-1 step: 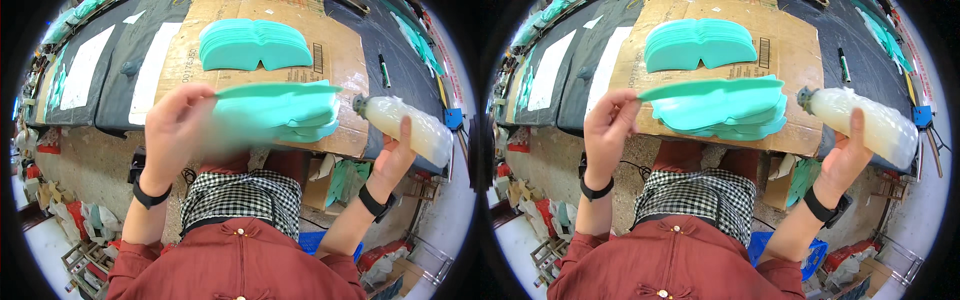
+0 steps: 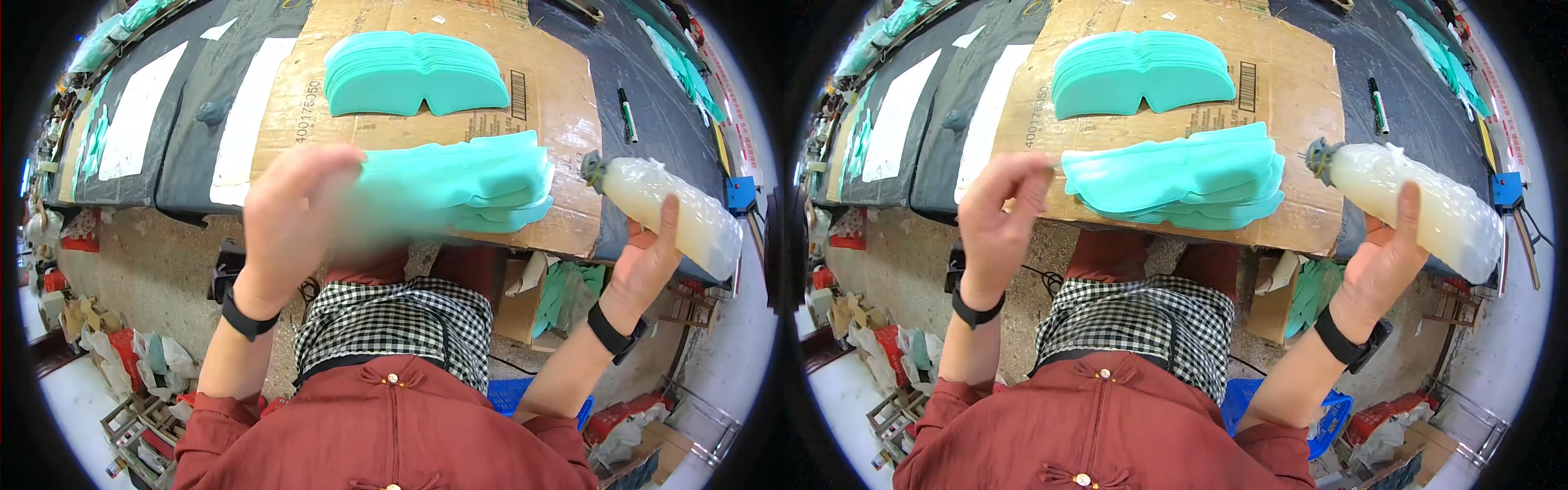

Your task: Applying glue to the edges of light green shoe components.

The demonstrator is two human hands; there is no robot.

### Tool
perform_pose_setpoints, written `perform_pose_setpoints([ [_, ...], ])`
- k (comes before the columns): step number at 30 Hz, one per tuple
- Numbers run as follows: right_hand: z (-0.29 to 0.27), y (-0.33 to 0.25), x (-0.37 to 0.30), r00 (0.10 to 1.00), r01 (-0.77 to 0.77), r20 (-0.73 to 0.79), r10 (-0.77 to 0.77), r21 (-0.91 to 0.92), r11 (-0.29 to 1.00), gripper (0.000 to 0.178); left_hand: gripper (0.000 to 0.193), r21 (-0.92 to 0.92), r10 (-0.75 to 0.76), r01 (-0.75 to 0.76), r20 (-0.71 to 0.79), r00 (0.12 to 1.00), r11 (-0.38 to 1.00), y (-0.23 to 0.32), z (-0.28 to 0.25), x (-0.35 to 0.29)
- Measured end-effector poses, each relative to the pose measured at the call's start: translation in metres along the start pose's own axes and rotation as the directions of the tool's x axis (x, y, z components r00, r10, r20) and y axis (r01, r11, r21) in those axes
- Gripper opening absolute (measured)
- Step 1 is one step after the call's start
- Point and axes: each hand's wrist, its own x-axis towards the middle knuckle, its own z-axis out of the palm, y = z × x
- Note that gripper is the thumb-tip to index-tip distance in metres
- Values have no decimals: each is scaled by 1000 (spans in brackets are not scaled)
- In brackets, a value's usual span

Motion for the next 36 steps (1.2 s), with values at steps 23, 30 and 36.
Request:
perform_pose_setpoints([
  [23,124,-4,-41,788,192,610,80,-367,910,39,33,507,252,-391,323,912,768,-39,-1,-24],
  [30,140,-5,-94,550,566,813,-192,-194,801,34,31,557,260,-328,200,945,763,-45,8,-25],
  [36,152,1,-99,552,428,832,-46,-236,873,32,32,536,228,-197,9,974,821,-51,8,-35],
])
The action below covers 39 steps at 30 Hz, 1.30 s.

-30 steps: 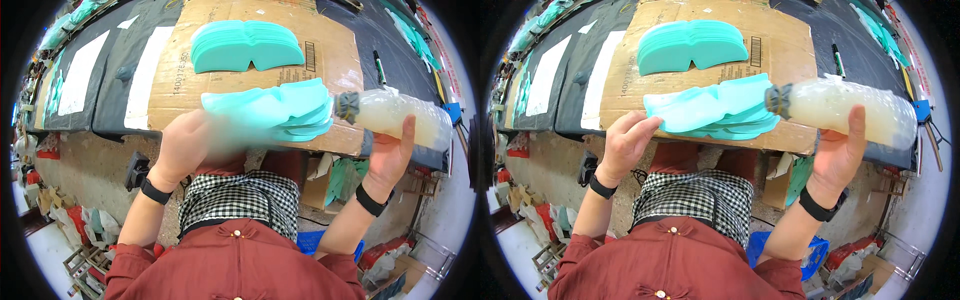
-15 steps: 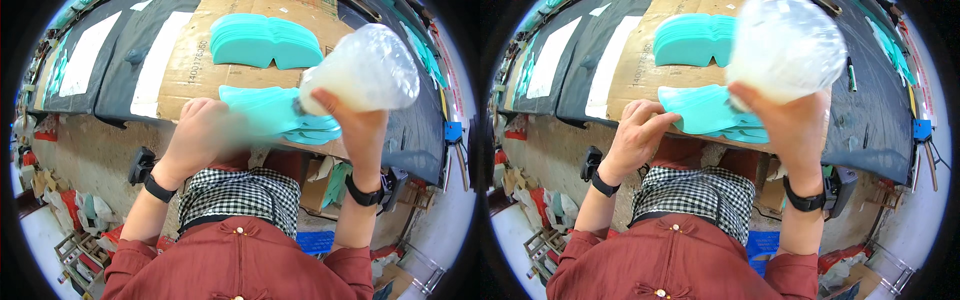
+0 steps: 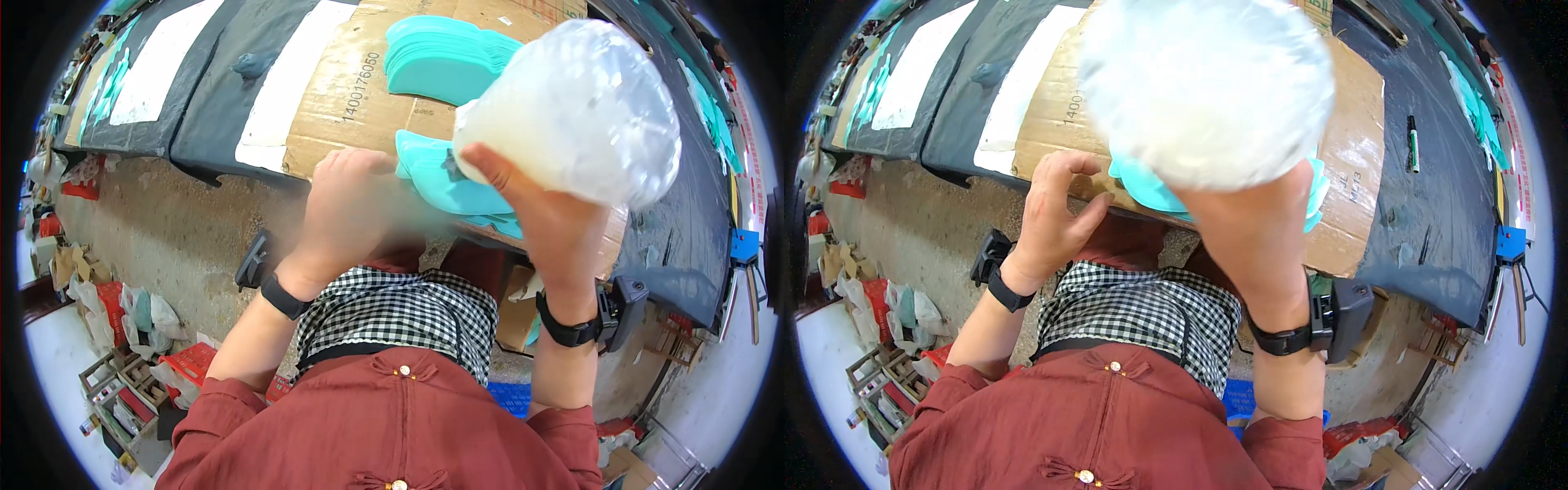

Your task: Applying glue to the edges of light green shoe components.

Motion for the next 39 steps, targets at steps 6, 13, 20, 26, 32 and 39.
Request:
perform_pose_setpoints([
  [6,1,0,-14,967,216,171,-190,-152,964,37,31,-89,-49,52,33,998,995,-5,0,-6],
  [13,-38,15,-13,992,-85,-95,87,33,996,44,28,-73,225,-218,120,967,973,15,7,22],
  [20,-126,75,-16,878,-245,-441,187,-79,966,37,23,-33,268,-265,132,955,964,15,4,27],
  [26,-94,50,-35,867,-186,-473,155,-19,982,41,50,-91,178,-168,122,976,982,6,-5,23],
  [32,-31,2,-60,952,-174,-276,131,-140,975,57,67,-210,96,-74,97,991,975,-3,2,17],
  [39,29,4,-65,973,-180,-142,184,40,983,56,80,-351,23,-7,42,999,936,-2,2,13],
])
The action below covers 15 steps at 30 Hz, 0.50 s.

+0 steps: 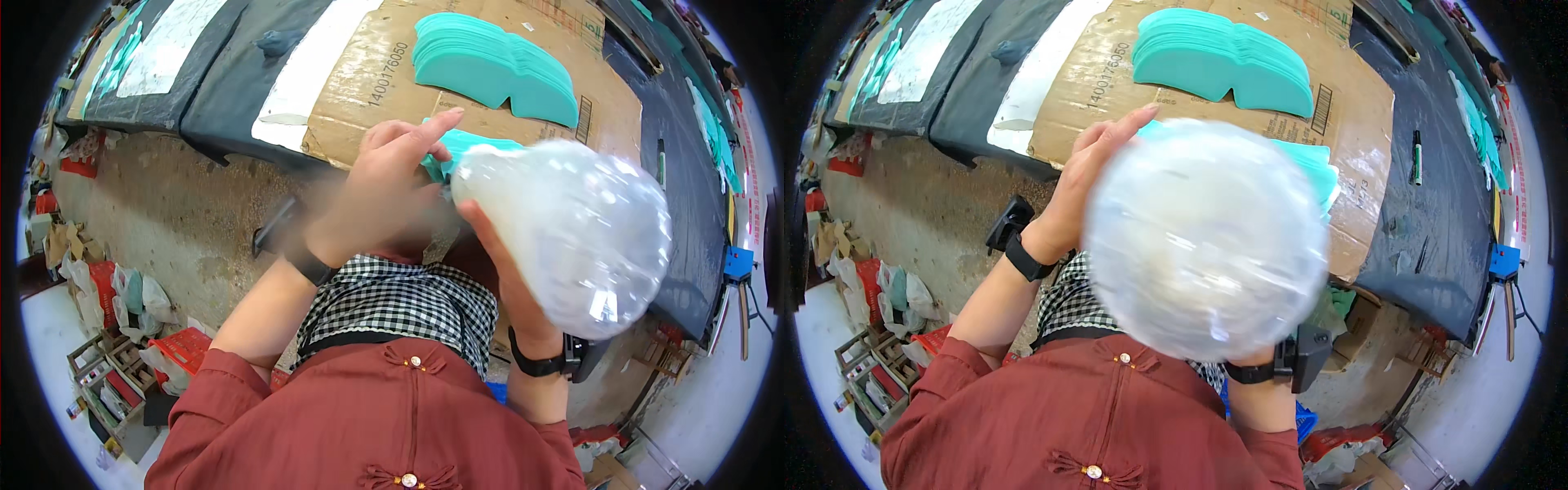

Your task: Applying glue to the edges of light green shoe components.

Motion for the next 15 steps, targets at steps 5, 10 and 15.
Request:
perform_pose_setpoints([
  [5,20,-16,52,930,368,34,-367,-49,929,38,88,-140,-175,149,-195,965,979,-6,-9,-19],
  [10,18,-32,88,969,246,-25,-245,130,961,37,53,90,-88,125,-334,939,988,-11,-36,-34],
  [15,18,-39,77,959,237,106,-261,198,951,27,24,225,295,-285,-9,956,932,5,-21,-39],
])
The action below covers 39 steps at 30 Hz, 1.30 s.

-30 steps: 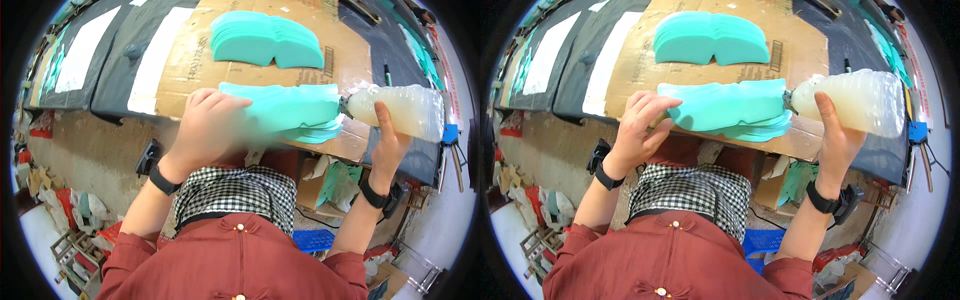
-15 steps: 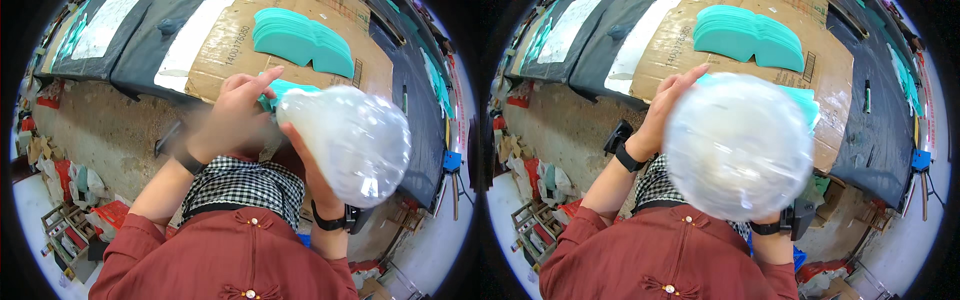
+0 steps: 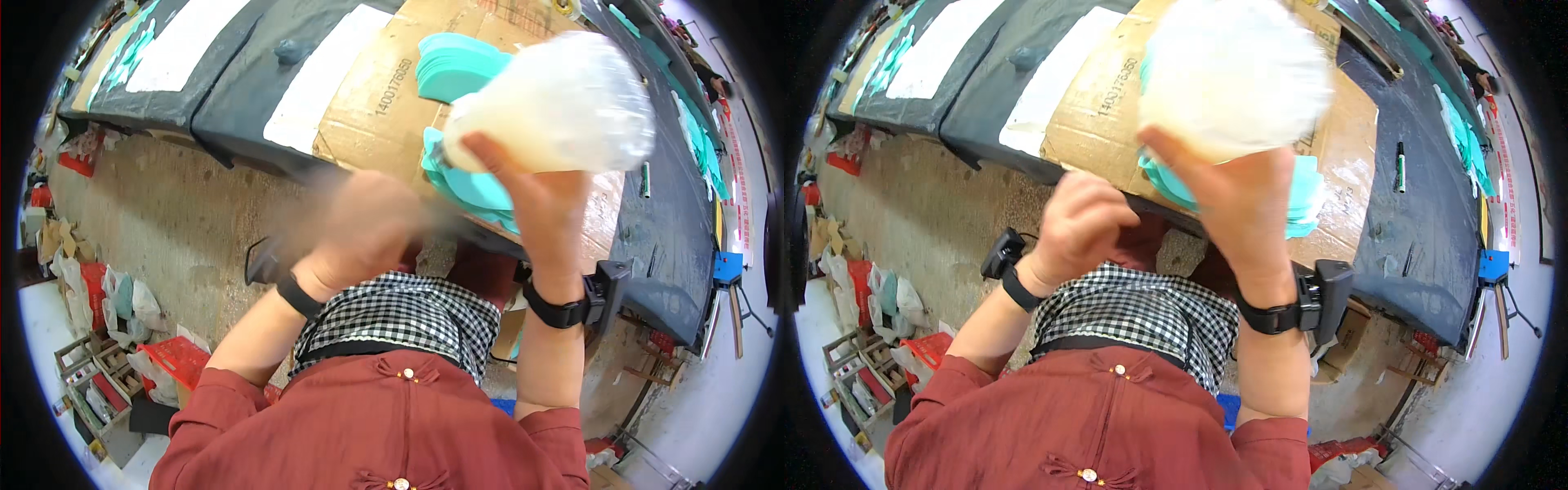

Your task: Applying glue to the edges of light green shoe components.

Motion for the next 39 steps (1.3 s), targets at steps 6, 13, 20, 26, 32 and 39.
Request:
perform_pose_setpoints([
  [6,-1,8,-2,1000,-19,10,20,-34,999,33,37,12,25,-28,182,983,1000,23,37,17],
  [13,-91,43,-18,948,-224,-233,219,3,975,29,37,112,-99,73,243,965,991,27,39,39],
  [20,-175,59,-46,816,-264,-531,230,12,964,27,23,-384,-649,658,174,740,648,1,11,64],
  [26,-78,13,-53,974,67,-207,-92,-125,990,32,48,-424,-700,642,29,714,638,-59,28,98],
  [32,-35,11,-50,991,86,-99,-93,-66,994,48,92,265,-669,653,-37,742,709,-83,47,116],
  [39,-121,32,-53,913,-245,-327,243,36,969,34,77,239,-714,690,23,699,683,-74,42,124],
])
